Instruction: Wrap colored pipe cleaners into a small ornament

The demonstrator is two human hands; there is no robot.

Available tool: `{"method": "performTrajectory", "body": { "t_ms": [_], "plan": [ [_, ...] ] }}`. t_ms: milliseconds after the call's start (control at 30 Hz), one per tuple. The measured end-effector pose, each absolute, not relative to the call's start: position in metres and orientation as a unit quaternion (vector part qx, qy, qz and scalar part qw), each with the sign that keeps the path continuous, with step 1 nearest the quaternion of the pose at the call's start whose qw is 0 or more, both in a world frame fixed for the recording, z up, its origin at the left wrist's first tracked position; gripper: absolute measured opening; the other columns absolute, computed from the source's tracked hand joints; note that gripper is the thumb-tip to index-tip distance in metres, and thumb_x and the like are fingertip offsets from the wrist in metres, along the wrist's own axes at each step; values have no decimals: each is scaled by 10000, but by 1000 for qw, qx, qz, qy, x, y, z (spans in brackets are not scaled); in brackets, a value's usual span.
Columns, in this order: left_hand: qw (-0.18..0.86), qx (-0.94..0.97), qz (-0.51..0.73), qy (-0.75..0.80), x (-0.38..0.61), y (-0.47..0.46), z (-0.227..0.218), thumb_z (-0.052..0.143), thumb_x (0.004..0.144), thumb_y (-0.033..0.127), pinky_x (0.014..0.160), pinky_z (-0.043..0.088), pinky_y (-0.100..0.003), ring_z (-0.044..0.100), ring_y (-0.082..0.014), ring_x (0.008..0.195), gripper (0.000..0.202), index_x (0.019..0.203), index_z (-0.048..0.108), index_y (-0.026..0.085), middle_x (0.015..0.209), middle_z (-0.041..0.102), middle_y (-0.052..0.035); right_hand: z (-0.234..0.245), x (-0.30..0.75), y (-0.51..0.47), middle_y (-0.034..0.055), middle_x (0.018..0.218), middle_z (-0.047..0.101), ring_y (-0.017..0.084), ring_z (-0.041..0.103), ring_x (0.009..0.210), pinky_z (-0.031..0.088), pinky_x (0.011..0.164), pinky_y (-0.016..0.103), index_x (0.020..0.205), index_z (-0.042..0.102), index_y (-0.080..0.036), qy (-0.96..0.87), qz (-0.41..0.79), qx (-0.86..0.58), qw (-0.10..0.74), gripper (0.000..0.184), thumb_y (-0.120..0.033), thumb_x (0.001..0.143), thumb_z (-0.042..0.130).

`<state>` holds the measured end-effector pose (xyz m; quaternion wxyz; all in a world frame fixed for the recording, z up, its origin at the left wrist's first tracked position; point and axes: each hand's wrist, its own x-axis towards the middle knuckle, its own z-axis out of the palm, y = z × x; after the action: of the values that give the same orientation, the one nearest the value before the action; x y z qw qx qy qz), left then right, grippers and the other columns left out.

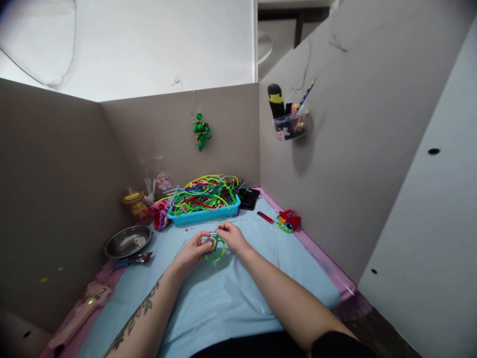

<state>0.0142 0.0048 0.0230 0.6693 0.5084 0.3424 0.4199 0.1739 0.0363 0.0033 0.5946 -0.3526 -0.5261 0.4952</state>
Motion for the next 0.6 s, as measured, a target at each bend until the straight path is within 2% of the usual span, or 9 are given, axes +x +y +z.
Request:
{"method": "performTrajectory", "body": {
  "t_ms": [167,300,433,600],
  "plan": [
    [658,479,465,350,13,11,18,744,634,309,579,401,-199,590,-103,639,413,940,500,180,778,649,-18,7,174,33,-10,698,584,155,526,698,391,680,279,780,636,-181,-524,525,-359,566,290,-446,663,643],
    [641,460,488,374,13,16,17,762,601,329,572,407,-205,599,-115,630,457,942,494,183,734,653,-9,8,173,29,36,851,633,208,558,879,390,818,333,856,656,-186,-537,528,-344,561,358,-466,634,680],
    [631,448,502,386,13,15,20,769,592,320,579,414,-207,598,-112,623,470,940,486,181,720,657,-7,6,172,27,80,1055,599,252,495,1078,316,949,372,792,663,-182,-550,519,-342,558,327,-419,580,741],
    [626,433,518,389,13,16,19,771,586,322,586,429,-215,601,-113,634,462,928,493,182,758,663,-10,8,172,27,84,1073,566,251,514,1026,358,903,374,711,637,-180,-539,524,-343,564,306,-413,550,752]
  ]
}}
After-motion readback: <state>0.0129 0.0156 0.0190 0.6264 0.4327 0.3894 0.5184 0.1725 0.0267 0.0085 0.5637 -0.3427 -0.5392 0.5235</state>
